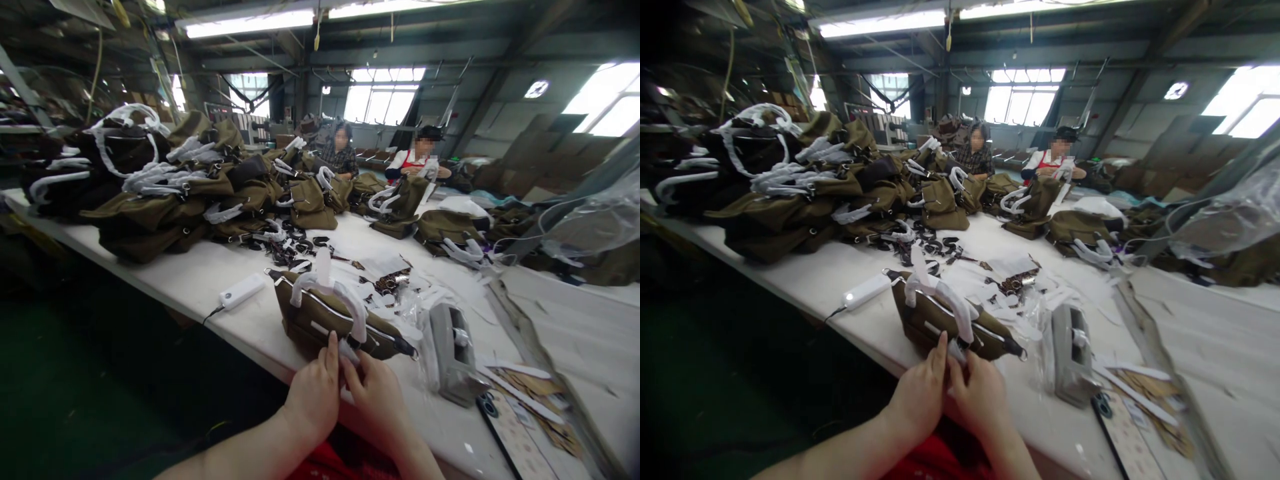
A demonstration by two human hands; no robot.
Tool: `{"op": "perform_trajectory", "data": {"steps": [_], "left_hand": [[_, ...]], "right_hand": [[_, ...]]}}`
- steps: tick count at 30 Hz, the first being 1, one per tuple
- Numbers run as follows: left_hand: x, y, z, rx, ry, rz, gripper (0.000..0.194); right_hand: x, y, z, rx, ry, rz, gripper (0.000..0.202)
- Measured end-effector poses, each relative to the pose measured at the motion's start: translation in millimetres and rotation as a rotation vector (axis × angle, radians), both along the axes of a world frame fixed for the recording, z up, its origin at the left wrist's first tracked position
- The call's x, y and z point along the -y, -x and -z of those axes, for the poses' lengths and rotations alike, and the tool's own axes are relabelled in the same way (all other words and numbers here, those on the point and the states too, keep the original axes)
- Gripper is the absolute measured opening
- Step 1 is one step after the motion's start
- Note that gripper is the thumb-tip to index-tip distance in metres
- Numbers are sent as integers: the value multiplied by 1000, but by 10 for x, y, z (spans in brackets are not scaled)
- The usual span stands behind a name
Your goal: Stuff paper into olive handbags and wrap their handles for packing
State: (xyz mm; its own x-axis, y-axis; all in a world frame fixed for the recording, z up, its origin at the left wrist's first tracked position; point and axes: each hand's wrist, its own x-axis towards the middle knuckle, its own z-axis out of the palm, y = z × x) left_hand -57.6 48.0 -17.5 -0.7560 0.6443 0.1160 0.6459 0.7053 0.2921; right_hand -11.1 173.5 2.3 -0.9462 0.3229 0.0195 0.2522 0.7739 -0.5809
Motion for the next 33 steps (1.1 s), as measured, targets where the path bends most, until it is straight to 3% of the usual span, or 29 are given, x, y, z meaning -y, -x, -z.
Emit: {"op": "perform_trajectory", "data": {"steps": [6, 10, 19, 22, 26, 29, 33], "left_hand": [[111, 27, 156, 43, -351, -11, 40], [176, 8, 217, 15, -597, 54, 41], [144, 123, 0, -43, -495, 22, 37], [144, 144, 40, -129, -426, 55, 39], [162, 132, 153, -194, -361, 101, 43], [169, 113, 184, -153, -427, 122, 44], [174, 101, 162, -40, -522, 126, 43]], "right_hand": [[-17, -20, 78, 6, -128, 3, 38], [-34, -14, 160, -46, -58, 14, 46], [19, -19, 172, -116, 57, -10, 57], [22, -14, 166, -125, 138, 7, 57], [2, -4, 213, -146, 363, 45, 58], [-5, 1, 235, -173, 463, 87, 58], [-1, 4, 188, -205, 461, 61, 55]]}}
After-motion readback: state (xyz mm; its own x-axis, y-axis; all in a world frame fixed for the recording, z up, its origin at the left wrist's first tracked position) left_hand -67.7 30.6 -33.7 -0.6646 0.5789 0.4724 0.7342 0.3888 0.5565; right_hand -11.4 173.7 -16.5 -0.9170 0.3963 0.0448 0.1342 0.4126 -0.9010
